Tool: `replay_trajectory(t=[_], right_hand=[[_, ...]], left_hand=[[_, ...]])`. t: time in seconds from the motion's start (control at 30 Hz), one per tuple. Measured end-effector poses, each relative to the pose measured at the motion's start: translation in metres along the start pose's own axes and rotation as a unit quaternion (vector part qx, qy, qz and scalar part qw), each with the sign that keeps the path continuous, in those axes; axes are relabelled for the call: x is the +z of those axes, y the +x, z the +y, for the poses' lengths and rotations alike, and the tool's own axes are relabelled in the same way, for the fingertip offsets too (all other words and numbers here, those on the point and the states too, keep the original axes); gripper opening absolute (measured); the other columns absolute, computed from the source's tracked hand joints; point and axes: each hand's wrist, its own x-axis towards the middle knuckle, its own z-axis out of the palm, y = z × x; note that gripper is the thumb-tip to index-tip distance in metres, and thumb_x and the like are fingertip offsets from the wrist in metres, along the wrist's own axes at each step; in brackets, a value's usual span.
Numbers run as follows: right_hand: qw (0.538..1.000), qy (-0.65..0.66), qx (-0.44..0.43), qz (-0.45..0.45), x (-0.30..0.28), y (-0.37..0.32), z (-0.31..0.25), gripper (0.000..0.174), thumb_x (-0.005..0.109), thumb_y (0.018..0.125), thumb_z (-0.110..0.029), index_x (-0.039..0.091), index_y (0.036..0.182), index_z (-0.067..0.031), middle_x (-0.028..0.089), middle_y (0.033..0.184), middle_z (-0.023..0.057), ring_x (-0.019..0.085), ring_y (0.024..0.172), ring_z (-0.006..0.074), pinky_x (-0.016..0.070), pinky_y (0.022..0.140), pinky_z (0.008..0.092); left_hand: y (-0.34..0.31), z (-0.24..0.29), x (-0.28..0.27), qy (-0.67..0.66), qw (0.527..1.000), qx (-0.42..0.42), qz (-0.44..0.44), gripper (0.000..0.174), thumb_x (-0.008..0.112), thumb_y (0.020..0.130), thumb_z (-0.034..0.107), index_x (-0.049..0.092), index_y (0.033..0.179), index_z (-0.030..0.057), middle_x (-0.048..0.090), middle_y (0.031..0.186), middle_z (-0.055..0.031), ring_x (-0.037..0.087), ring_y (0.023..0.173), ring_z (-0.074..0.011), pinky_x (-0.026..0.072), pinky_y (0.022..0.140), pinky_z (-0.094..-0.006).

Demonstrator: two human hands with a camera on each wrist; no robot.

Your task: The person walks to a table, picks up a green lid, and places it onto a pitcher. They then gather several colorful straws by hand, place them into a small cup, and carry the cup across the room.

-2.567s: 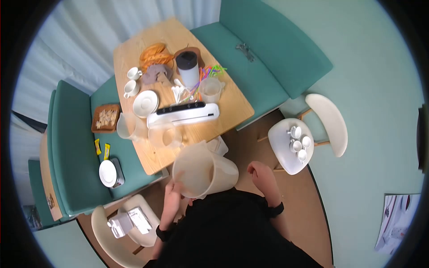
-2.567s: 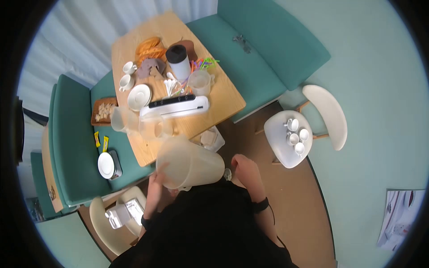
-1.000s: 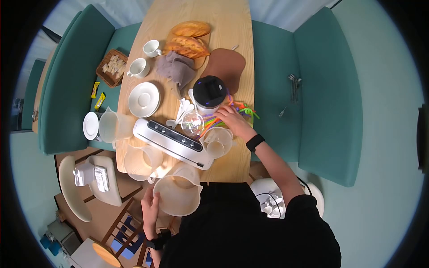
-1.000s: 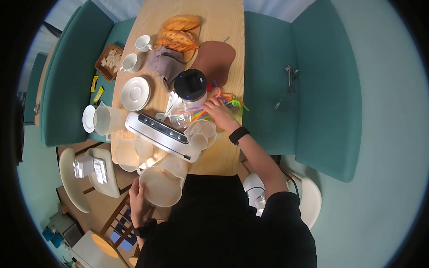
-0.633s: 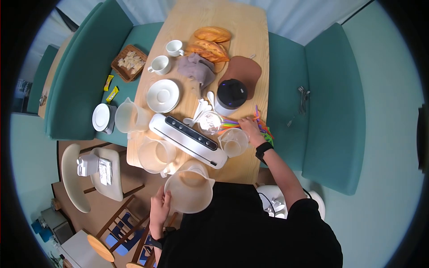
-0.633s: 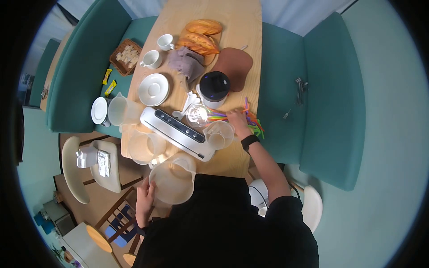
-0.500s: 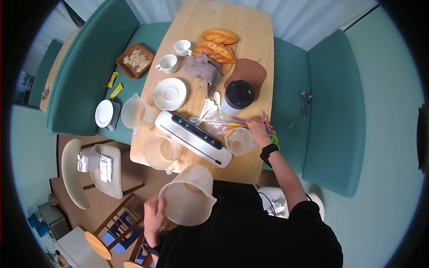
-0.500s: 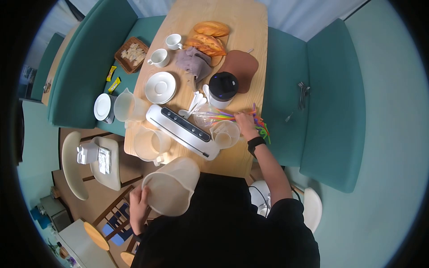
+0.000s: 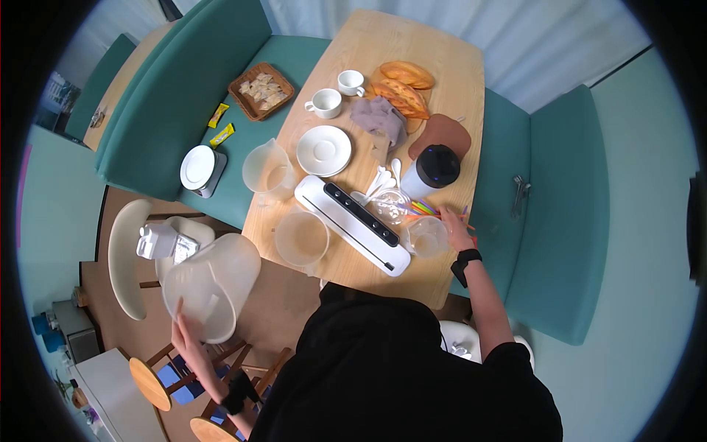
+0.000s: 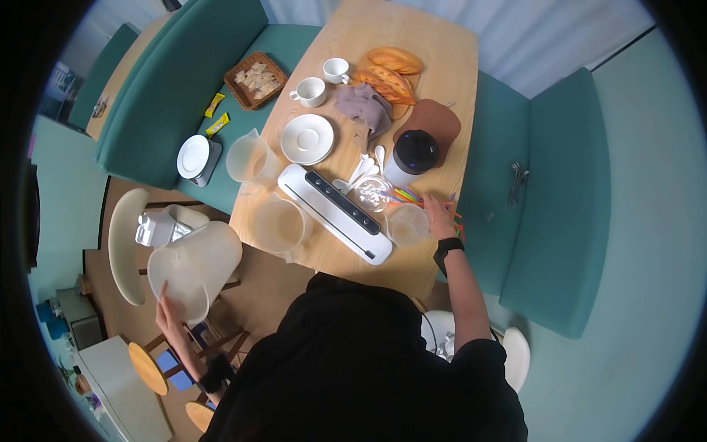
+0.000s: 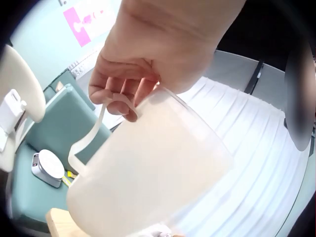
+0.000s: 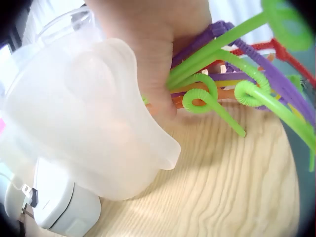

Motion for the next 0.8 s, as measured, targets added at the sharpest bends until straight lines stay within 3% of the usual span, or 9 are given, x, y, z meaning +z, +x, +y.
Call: replay_trajectory(t=[0.1, 0.17, 0.33, 0.43, 0.53, 0.63, 0.67, 0.77, 0.8], right_hand=[[0.997, 0.074, -0.027, 0.007, -0.008, -0.001, -0.012, 0.027, 0.057, 0.077, -0.007, 0.047, 0.100, -0.0004, 0.054, 0.099, 0.0219, 0.052, 0.100, 0.0383, 0.0422, 0.084, 0.0408], [0.996, 0.080, -0.033, 0.016, -0.008, -0.001, -0.014, 0.029, 0.057, 0.077, -0.008, 0.046, 0.102, 0.0001, 0.053, 0.100, 0.0218, 0.052, 0.100, 0.0375, 0.0415, 0.084, 0.0393], [0.998, 0.030, -0.026, 0.051, -0.009, -0.004, -0.006, 0.027, 0.054, 0.077, -0.007, 0.047, 0.101, 0.0008, 0.053, 0.098, 0.0207, 0.052, 0.096, 0.0378, 0.0416, 0.082, 0.0392], [1.000, -0.012, -0.009, 0.011, -0.005, -0.005, 0.008, 0.023, 0.051, 0.077, -0.003, 0.050, 0.100, 0.0008, 0.053, 0.097, 0.0200, 0.051, 0.093, 0.0393, 0.0413, 0.080, 0.0414], [0.996, -0.078, -0.002, 0.044, 0.000, -0.007, 0.011, 0.024, 0.052, 0.075, -0.004, 0.052, 0.099, 0.0002, 0.054, 0.096, 0.0196, 0.051, 0.093, 0.0403, 0.0418, 0.078, 0.0422], [0.998, -0.056, 0.015, 0.019, 0.005, -0.008, 0.020, 0.028, 0.054, 0.074, -0.005, 0.052, 0.102, -0.0018, 0.055, 0.098, 0.0197, 0.051, 0.096, 0.0385, 0.0402, 0.082, 0.0421], [0.997, -0.071, 0.010, 0.032, 0.009, -0.011, 0.023, 0.029, 0.055, 0.074, -0.006, 0.053, 0.102, -0.0026, 0.055, 0.098, 0.0192, 0.052, 0.096, 0.0375, 0.0391, 0.083, 0.0426], [0.992, -0.121, 0.012, 0.045, 0.010, -0.011, 0.028, 0.029, 0.058, 0.074, -0.010, 0.056, 0.103, -0.0048, 0.058, 0.097, 0.0174, 0.054, 0.095, 0.0348, 0.0359, 0.086, 0.0440], [0.989, -0.138, 0.027, 0.032, 0.007, -0.008, 0.023, 0.028, 0.058, 0.075, -0.011, 0.058, 0.102, -0.0055, 0.059, 0.096, 0.0168, 0.054, 0.094, 0.0340, 0.0349, 0.086, 0.0444]], left_hand=[[0.028, -0.050, 0.027, -0.007, 0.998, -0.046, 0.040, 0.035, 0.039, 0.095, 0.022, 0.056, 0.119, 0.0029, 0.051, 0.076, 0.0011, 0.042, 0.062, -0.0065, 0.0374, 0.056, -0.0213], [0.031, -0.036, 0.050, -0.044, 0.993, -0.108, 0.009, 0.036, 0.040, 0.095, 0.023, 0.055, 0.121, 0.0040, 0.053, 0.073, 0.0011, 0.044, 0.056, -0.0063, 0.0390, 0.051, -0.0211], [0.054, -0.064, 0.093, -0.066, 0.991, -0.111, -0.021, 0.037, 0.044, 0.093, 0.033, 0.058, 0.096, -0.0010, 0.056, 0.066, -0.0042, 0.055, 0.055, -0.0094, 0.0399, 0.048, -0.0198], [0.062, -0.066, 0.103, -0.068, 0.987, -0.115, -0.084, 0.038, 0.044, 0.094, 0.032, 0.057, 0.106, -0.0005, 0.056, 0.066, -0.0022, 0.051, 0.053, -0.0079, 0.0382, 0.047, -0.0204], [0.070, -0.060, 0.104, -0.028, 0.986, -0.089, -0.141, 0.040, 0.042, 0.095, 0.031, 0.051, 0.126, 0.0066, 0.053, 0.070, 0.0005, 0.047, 0.056, -0.0054, 0.0372, 0.050, -0.0182], [0.065, -0.036, 0.105, 0.002, 0.987, -0.045, -0.153, 0.041, 0.041, 0.096, 0.031, 0.050, 0.126, 0.0056, 0.049, 0.067, 0.0030, 0.041, 0.057, -0.0038, 0.0334, 0.051, -0.0173], [0.065, -0.026, 0.101, 0.021, 0.983, -0.051, -0.177, 0.044, 0.041, 0.096, 0.032, 0.048, 0.126, 0.0024, 0.053, 0.077, -0.0009, 0.048, 0.069, -0.0086, 0.0392, 0.061, -0.0202], [0.064, -0.025, 0.095, 0.045, 0.980, 0.048, -0.190, 0.044, 0.041, 0.096, 0.031, 0.046, 0.125, -0.0015, 0.057, 0.092, -0.0090, 0.049, 0.080, -0.0155, 0.0409, 0.074, -0.0282], [0.062, -0.023, 0.092, 0.078, 0.985, 0.081, -0.134, 0.041, 0.043, 0.095, 0.028, 0.047, 0.124, -0.0010, 0.055, 0.099, -0.0111, 0.048, 0.088, -0.0196, 0.0382, 0.080, -0.0308]])
